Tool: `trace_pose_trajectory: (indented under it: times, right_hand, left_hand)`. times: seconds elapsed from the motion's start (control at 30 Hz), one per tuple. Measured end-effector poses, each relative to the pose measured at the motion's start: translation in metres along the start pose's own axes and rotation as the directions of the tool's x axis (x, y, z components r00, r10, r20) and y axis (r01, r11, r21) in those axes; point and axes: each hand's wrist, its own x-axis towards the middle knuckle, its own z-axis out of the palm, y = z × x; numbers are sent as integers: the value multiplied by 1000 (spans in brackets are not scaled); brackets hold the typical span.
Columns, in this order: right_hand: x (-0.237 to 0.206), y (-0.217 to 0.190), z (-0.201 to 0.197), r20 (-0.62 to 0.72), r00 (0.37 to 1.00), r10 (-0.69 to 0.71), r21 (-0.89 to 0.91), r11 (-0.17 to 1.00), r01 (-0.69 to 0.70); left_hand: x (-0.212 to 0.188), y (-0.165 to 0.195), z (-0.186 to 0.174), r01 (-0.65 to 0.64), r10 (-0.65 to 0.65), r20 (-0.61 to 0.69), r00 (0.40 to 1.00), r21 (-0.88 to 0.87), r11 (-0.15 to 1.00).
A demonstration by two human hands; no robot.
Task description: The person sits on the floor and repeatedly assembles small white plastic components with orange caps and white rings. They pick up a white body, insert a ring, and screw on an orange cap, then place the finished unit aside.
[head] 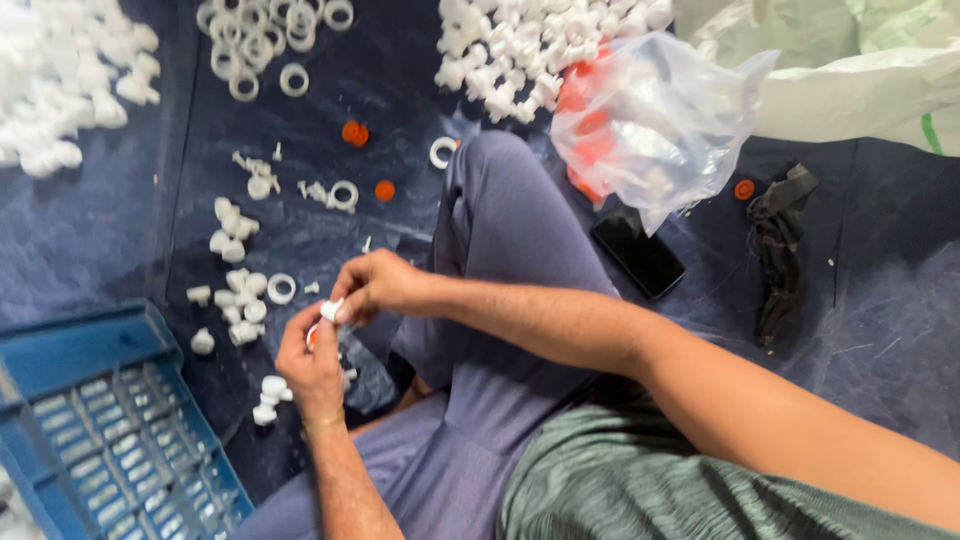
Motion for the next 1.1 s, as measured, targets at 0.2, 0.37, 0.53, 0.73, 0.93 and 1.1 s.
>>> trace_pose_trajectory:
  times: [0.2, 0.37, 0.53, 0.73, 0.93, 1.1]
  right_hand:
    - [6, 1, 5, -49, 985, -167, -173, 972, 157]
    - [-1, -13, 10, -42, 989, -143, -208, 969, 131]
    - [-5, -21, 10, -10, 976, -218, -265, 942, 207]
    - [-10, -25, 15, 1, 980, -199, -338, 922, 188]
    - [-12, -28, 14, 38, 951, -308, -416, 860, 295]
    - [-7, -26, 11, -12, 966, -257, -464, 858, 223]
  left_hand:
    - [1, -18, -1, 232, -243, -28, 970, -214, 949]
    - [-1, -25, -1, 220, -233, 4, 973, -338, 915]
    - [-4, -29, 1, 253, -269, -8, 963, -306, 918]
    - [-7, -28, 1, 223, -231, 10, 973, -296, 929]
    - [-2, -27, 6, 223, -233, -20, 972, -224, 949]
    - [-1, -30, 7, 158, -160, 5, 987, -190, 969]
